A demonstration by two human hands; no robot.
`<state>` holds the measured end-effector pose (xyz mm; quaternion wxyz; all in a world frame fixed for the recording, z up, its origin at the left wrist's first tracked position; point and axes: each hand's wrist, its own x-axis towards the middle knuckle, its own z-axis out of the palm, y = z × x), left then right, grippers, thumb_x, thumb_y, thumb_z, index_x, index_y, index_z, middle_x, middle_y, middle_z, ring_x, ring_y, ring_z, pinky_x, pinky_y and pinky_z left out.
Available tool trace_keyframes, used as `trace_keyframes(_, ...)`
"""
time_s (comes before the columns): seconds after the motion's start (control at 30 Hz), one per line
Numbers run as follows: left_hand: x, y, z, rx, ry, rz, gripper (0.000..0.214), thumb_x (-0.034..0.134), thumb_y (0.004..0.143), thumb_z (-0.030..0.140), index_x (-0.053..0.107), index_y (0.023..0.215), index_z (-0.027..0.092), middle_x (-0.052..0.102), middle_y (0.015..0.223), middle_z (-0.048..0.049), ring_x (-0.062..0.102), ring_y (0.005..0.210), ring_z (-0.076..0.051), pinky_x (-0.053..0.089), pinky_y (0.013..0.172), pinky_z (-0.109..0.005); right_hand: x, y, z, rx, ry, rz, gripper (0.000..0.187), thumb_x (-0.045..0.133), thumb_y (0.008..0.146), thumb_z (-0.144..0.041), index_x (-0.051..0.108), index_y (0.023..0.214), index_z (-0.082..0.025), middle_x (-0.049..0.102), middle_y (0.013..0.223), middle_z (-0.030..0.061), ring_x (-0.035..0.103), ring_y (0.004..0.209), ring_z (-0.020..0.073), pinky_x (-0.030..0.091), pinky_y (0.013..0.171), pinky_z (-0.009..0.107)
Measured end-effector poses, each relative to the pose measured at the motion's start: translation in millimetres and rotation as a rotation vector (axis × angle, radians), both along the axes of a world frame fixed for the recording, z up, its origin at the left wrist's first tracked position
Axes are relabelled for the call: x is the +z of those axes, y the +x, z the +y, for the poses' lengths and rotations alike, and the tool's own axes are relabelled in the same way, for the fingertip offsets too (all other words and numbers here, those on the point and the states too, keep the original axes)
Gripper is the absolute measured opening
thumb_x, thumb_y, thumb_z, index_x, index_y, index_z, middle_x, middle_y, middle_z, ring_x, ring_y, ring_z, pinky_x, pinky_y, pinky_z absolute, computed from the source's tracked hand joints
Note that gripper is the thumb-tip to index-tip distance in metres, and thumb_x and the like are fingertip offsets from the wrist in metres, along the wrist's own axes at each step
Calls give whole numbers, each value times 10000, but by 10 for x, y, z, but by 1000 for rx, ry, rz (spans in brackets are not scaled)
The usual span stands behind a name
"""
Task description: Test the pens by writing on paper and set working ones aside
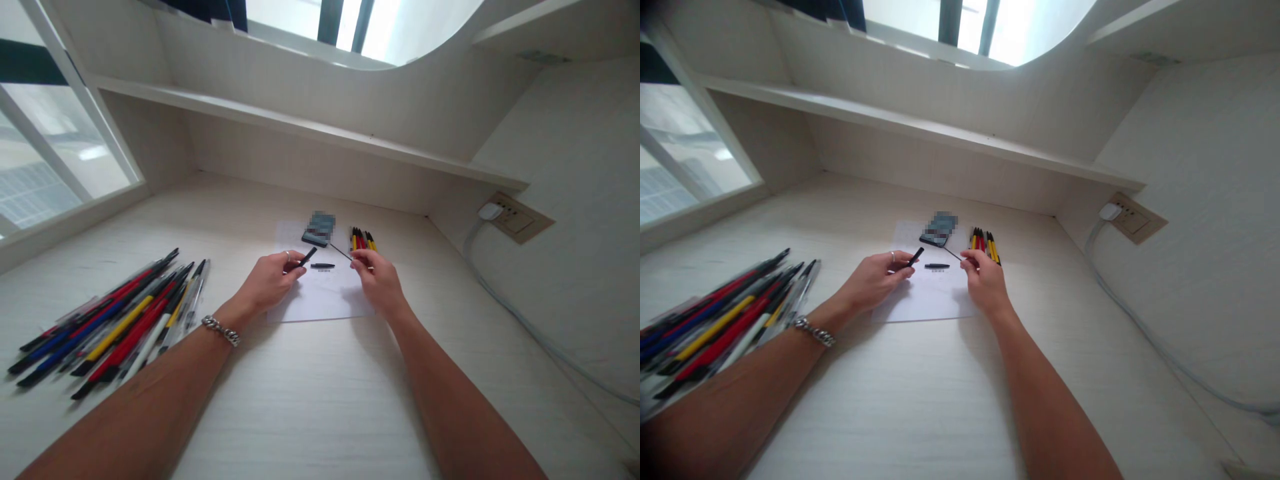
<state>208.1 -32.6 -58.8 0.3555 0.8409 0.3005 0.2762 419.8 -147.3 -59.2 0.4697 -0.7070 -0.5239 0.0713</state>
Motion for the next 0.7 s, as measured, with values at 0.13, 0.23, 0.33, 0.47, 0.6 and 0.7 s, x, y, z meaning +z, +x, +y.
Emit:
trace_keyframes(0.13,-8,-3,19,7,21,14,274,577,853,300,684,1088,206,738,1022,-51,687,892,-196,509,817,-305,52,-1,-23,11,59,-24,177,578,853,-278,712,933,-195,723,920,66,653,805,196,496,740,324)
trace_keyframes(0.23,-11,-3,23,11,27,20,269,577,853,291,688,1083,206,738,1021,-50,683,893,-194,507,815,-302,46,-32,-31,23,47,-94,164,583,856,-268,722,921,-210,727,921,57,652,806,195,497,738,325)
trace_keyframes(0.33,-11,-2,20,5,23,11,271,577,853,282,691,1087,206,740,1023,-47,680,888,-189,505,812,-298,35,-46,-33,42,46,-161,151,582,865,-248,721,917,-215,725,924,51,650,835,195,492,753,322)
trace_keyframes(0.47,-5,-8,13,6,29,18,265,586,844,267,705,1071,201,745,1009,-41,677,882,-187,496,810,-295,75,-41,-50,53,54,-296,157,569,878,-204,716,931,-207,709,922,60,629,858,205,473,781,338)
trace_keyframes(0.6,17,-21,3,7,89,68,257,586,836,245,724,1051,214,752,980,-33,673,862,-194,484,778,-296,165,-65,-88,37,83,-410,199,530,896,-171,719,949,-203,678,917,78,596,890,221,457,806,364)
trace_keyframes(0.7,29,-18,-7,-3,144,110,256,586,830,233,736,1037,220,753,951,-34,669,841,-199,475,753,-297,213,-120,-109,30,122,-377,219,515,905,-172,724,958,-211,654,925,79,593,882,211,467,797,359)
